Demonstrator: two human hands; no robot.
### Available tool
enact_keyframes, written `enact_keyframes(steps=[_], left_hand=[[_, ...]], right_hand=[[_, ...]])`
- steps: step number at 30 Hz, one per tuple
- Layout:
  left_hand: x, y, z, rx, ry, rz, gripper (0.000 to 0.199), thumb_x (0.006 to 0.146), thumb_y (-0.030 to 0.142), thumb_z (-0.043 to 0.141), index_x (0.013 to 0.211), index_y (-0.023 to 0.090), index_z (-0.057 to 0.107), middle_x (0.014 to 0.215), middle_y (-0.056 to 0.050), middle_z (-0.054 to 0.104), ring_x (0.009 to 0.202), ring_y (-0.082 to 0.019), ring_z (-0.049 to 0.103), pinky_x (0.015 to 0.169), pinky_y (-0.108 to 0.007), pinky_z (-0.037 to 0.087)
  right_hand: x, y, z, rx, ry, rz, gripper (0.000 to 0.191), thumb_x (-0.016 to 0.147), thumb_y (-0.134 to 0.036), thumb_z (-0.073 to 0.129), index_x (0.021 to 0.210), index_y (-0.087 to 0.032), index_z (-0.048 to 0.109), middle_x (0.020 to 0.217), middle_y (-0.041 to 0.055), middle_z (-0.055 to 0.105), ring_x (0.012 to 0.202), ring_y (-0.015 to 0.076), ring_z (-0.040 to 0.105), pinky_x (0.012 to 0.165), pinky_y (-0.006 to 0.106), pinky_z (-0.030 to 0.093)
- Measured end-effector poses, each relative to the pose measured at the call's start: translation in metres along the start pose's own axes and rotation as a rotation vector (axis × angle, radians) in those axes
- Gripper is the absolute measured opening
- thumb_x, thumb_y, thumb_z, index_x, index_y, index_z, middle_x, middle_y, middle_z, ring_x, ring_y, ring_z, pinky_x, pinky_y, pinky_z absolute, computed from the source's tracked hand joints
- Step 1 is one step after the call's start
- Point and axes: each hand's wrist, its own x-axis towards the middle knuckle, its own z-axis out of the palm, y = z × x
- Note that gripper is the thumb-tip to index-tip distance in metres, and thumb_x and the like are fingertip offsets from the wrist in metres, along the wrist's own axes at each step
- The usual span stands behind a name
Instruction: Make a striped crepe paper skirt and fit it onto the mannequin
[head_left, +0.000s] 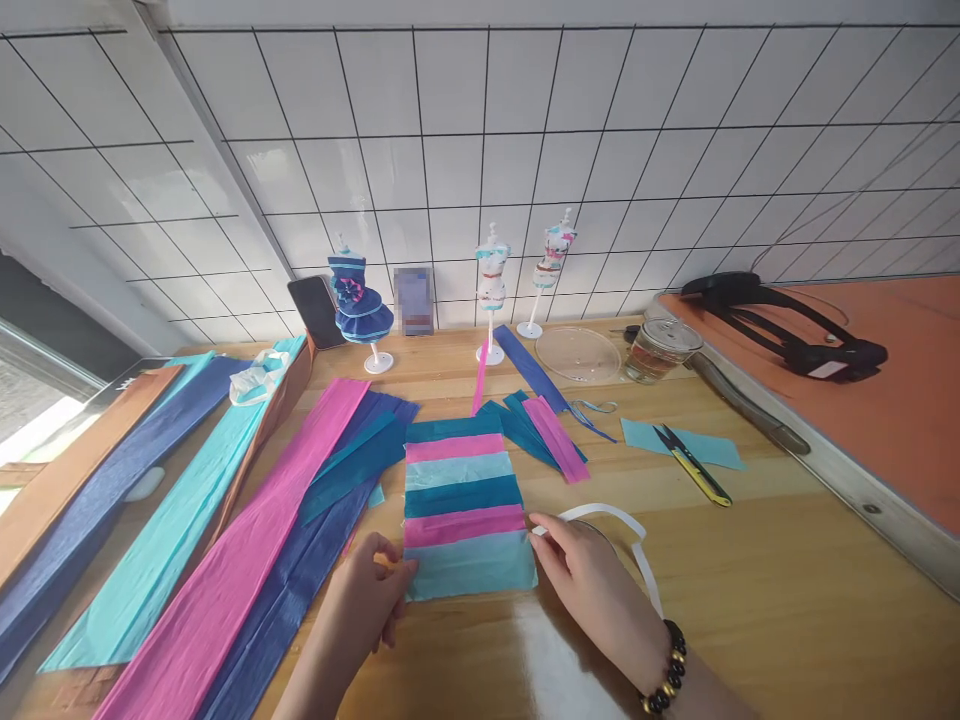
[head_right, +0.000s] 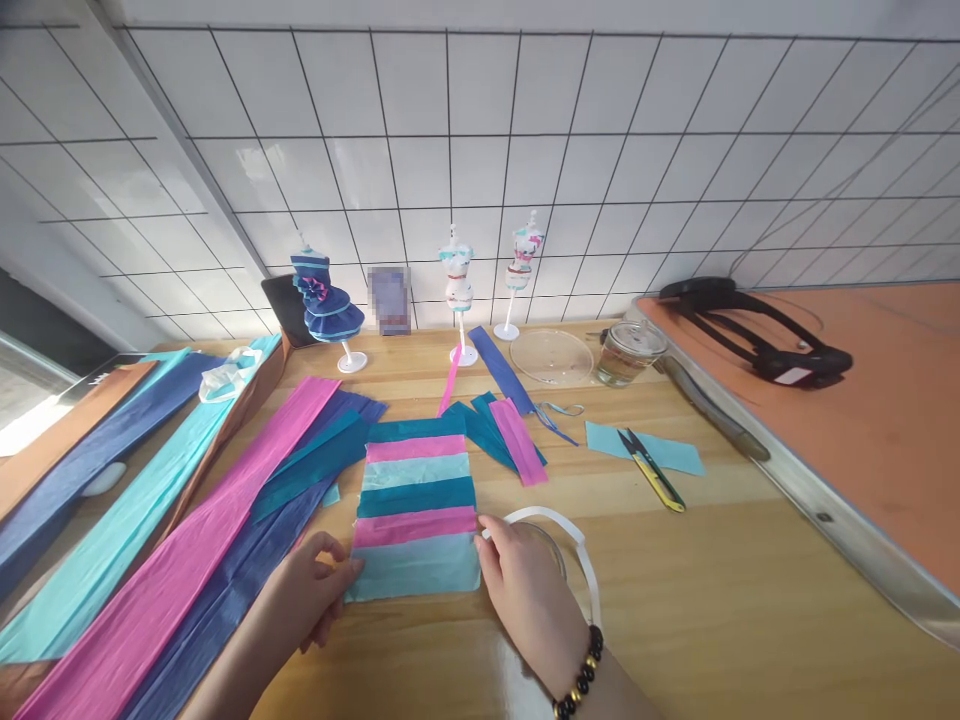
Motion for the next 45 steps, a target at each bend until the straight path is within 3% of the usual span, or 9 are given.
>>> enact_keyframes(steps=[3,8,11,13,15,19,26,33,45], left_hand=[[-0.005,0.003,-0.001,0.215,0.107,0.045,0.013,0.08,0.034,0.044,0.076,0.024,0.037,0.04,0.009,0.049,0.028,-0.013,0.046,0.033,-0.021,0.029],[-0.028,0.023,0.01,0.741,0.455,0.247,0.025,0.085,0.04,0.043,0.092,0.019,0.054,0.053,-0.004,0.064,0.051,-0.028,0.064,0.045,-0.031,0.04],[-0.034,0.032,0.033,0.763,0.523,0.719,0.027,0.088,0.036,0.044,0.1,0.018,0.059,0.087,-0.01,0.072,0.081,-0.026,0.068,0.065,-0.033,0.05],[-0.031,0.032,0.051,0.763,0.439,1.016,0.032,0.089,0.033,0.042,0.111,0.014,0.056,0.107,-0.013,0.068,0.103,-0.027,0.061,0.08,-0.035,0.05],[-0.026,0.029,0.066,0.788,0.35,1.149,0.044,0.089,0.033,0.042,0.123,0.007,0.048,0.128,-0.018,0.055,0.12,-0.028,0.049,0.093,-0.039,0.045],[-0.016,0.021,0.083,0.858,0.258,1.141,0.062,0.087,0.047,0.042,0.135,0.008,0.036,0.14,-0.018,0.042,0.131,-0.029,0.035,0.101,-0.045,0.036],[-0.016,0.018,0.085,0.908,0.28,1.13,0.067,0.083,0.057,0.041,0.136,0.014,0.038,0.143,-0.013,0.039,0.132,-0.029,0.031,0.104,-0.046,0.029],[-0.019,0.023,0.087,0.893,0.283,1.103,0.076,0.078,0.066,0.04,0.134,0.016,0.041,0.14,-0.013,0.043,0.13,-0.032,0.035,0.101,-0.048,0.034],[-0.017,0.028,0.094,0.845,0.289,1.073,0.079,0.075,0.071,0.039,0.123,0.009,0.052,0.135,-0.019,0.048,0.129,-0.034,0.037,0.101,-0.049,0.038]], right_hand=[[-0.004,0.005,-0.002,0.012,-0.008,0.017,0.031,0.089,-0.02,0.036,0.102,-0.015,0.064,0.091,0.0091,0.072,0.082,0.02,0.066,0.069,0.029,0.049],[-0.01,0.013,-0.001,0.072,-0.03,0.021,0.032,0.088,-0.022,0.04,0.111,-0.015,0.061,0.096,0.0084,0.071,0.087,0.0194,0.065,0.074,0.03,0.05],[-0.012,0.014,-0.003,0.098,-0.064,0.036,0.034,0.09,-0.024,0.038,0.115,-0.015,0.059,0.096,0.008,0.07,0.088,0.0196,0.065,0.075,0.03,0.05],[-0.014,0.014,-0.005,0.11,-0.075,0.054,0.035,0.09,-0.023,0.038,0.117,-0.014,0.058,0.101,0.0087,0.069,0.093,0.0202,0.064,0.078,0.031,0.049],[-0.015,0.015,-0.005,0.112,-0.083,0.068,0.036,0.089,-0.022,0.039,0.119,-0.013,0.057,0.107,0.0096,0.068,0.098,0.0207,0.063,0.081,0.031,0.049],[-0.017,0.02,-0.004,0.111,-0.098,0.077,0.038,0.088,-0.02,0.041,0.122,-0.011,0.055,0.111,0.0103,0.066,0.099,0.0212,0.062,0.083,0.031,0.048],[-0.019,0.027,-0.007,0.088,-0.048,0.036,0.037,0.088,-0.019,0.041,0.121,-0.012,0.055,0.11,0.0098,0.067,0.096,0.0204,0.064,0.079,0.031,0.051],[-0.019,0.04,-0.002,-0.175,0.183,-0.12,0.028,0.09,-0.015,0.037,0.101,-0.017,0.063,0.092,0.0086,0.071,0.076,0.0196,0.067,0.062,0.03,0.05],[-0.02,0.053,-0.009,-0.245,0.199,-0.12,0.026,0.092,-0.018,0.037,0.088,-0.02,0.062,0.078,0.0034,0.068,0.067,0.0161,0.064,0.057,0.026,0.043]])
